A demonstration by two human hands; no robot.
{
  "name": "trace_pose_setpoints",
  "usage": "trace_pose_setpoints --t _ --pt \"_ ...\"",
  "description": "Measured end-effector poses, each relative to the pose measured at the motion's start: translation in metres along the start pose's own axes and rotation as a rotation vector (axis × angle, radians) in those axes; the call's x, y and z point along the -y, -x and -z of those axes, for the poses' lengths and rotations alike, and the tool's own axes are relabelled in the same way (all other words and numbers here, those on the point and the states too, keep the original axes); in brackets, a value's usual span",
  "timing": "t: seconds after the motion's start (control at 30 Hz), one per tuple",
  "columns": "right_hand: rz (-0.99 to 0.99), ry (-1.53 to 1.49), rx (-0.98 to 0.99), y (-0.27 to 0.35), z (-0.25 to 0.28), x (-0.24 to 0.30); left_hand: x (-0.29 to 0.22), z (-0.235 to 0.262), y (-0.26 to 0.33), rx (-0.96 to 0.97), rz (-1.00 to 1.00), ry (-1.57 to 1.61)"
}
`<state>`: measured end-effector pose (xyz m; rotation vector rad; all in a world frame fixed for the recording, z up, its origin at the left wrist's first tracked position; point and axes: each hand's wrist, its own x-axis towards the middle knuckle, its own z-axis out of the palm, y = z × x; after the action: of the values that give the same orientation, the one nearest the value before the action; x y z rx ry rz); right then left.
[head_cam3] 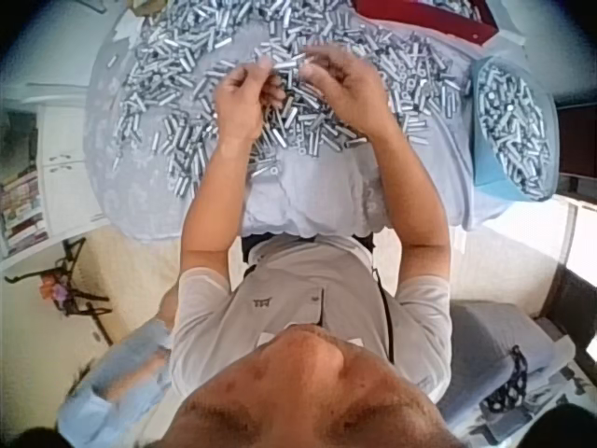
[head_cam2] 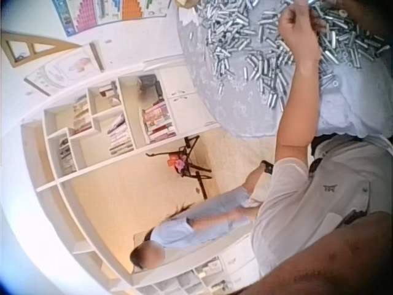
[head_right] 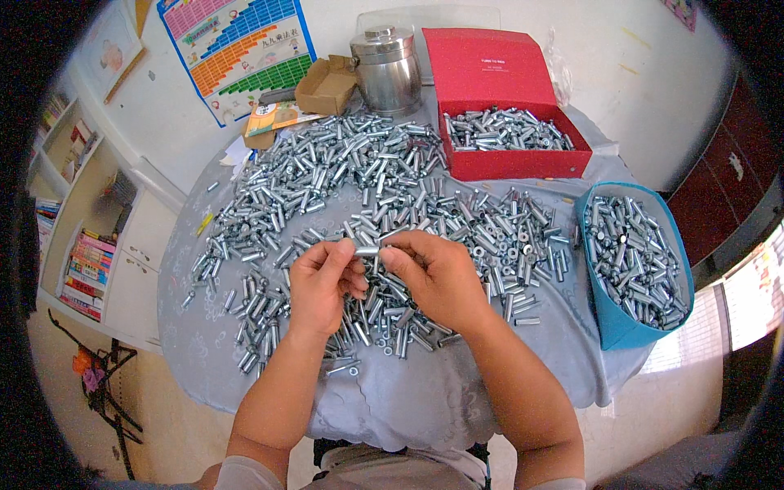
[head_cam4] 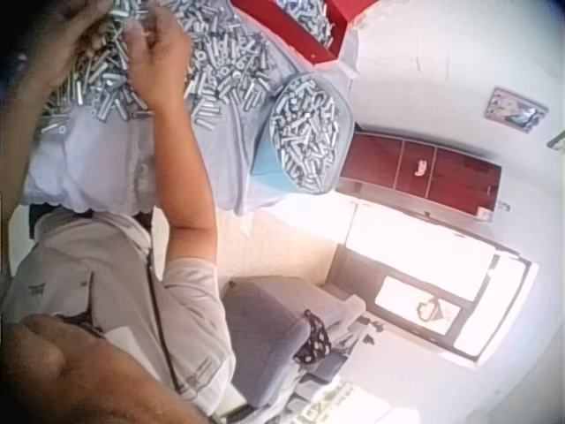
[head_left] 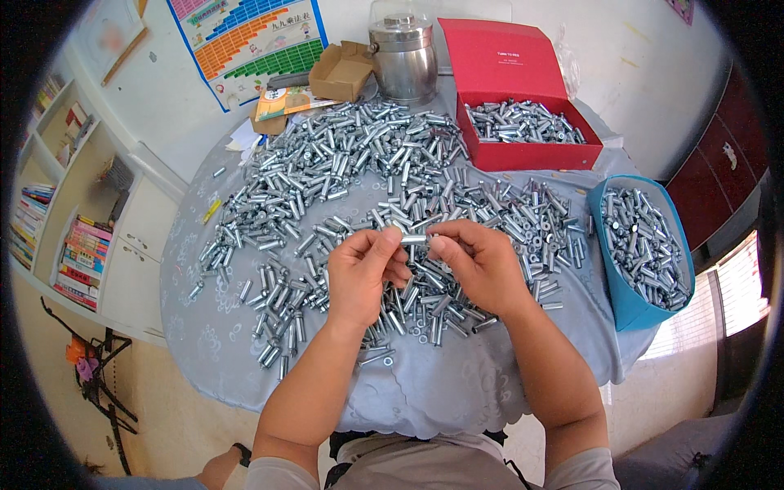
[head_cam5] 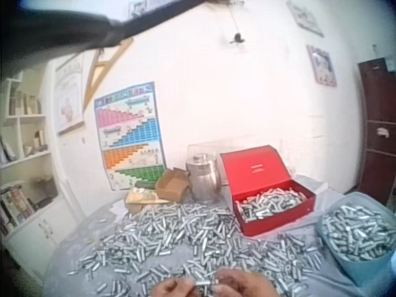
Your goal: The person sits at a table covered with a grey cloth and repeatedly picks up small metal fasteners and washers. They insert the washers into the fasteners by hand and place the assembled units into a blue plastic bin. The task continues for the duration of the clip, with the person handling items one at a time.
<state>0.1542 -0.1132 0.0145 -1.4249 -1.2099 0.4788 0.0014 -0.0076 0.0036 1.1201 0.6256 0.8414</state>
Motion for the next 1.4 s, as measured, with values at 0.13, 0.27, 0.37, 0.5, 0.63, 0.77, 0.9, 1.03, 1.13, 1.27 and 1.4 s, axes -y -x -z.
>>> trace_pose_setpoints --t 0.13,0.27,0.37,0.5,0.63,0.77,0.9,1.03,1.13,1.27,1.4 --pt "-0.073 -0.143 -0.008 0.000 0.000 0.004 -0.002 -0.001 0.002 0.017 -0.024 -0.006" --pt "0.200 0.025 -0.036 -0.001 0.003 0.001 0.000 -0.001 0.001 0.004 -0.026 -0.004" --pt "0.330 0.161 -0.069 -0.001 0.001 0.001 -0.004 -0.003 0.002 -0.030 0.012 -0.023" --pt "0.396 0.252 -0.091 -0.001 -0.002 0.000 -0.003 -0.002 0.000 -0.058 0.044 -0.019" --pt "0.434 0.299 -0.170 -0.003 -0.001 0.000 -0.007 0.002 -0.002 -0.067 0.118 0.119" --pt "0.238 0.310 -0.162 -0.003 0.003 0.009 -0.006 0.003 -0.002 -0.077 0.063 0.070" --pt "0.189 0.228 -0.118 -0.004 0.002 0.006 -0.001 -0.001 -0.002 -0.001 0.041 -0.002" --pt "0.263 0.243 -0.078 -0.001 -0.007 -0.004 -0.002 -0.003 0.001 0.054 0.021 -0.013" --pt "0.070 0.103 -0.035 0.001 -0.003 0.012 -0.004 -0.003 0.002 0.058 0.020 -0.038" --pt "0.103 0.141 -0.064 -0.001 0.002 0.002 -0.007 -0.002 0.005 0.094 0.056 -0.061" --pt "-0.006 0.131 -0.161 -0.003 0.013 -0.005 -0.004 0.003 0.001 0.050 -0.028 -0.104"
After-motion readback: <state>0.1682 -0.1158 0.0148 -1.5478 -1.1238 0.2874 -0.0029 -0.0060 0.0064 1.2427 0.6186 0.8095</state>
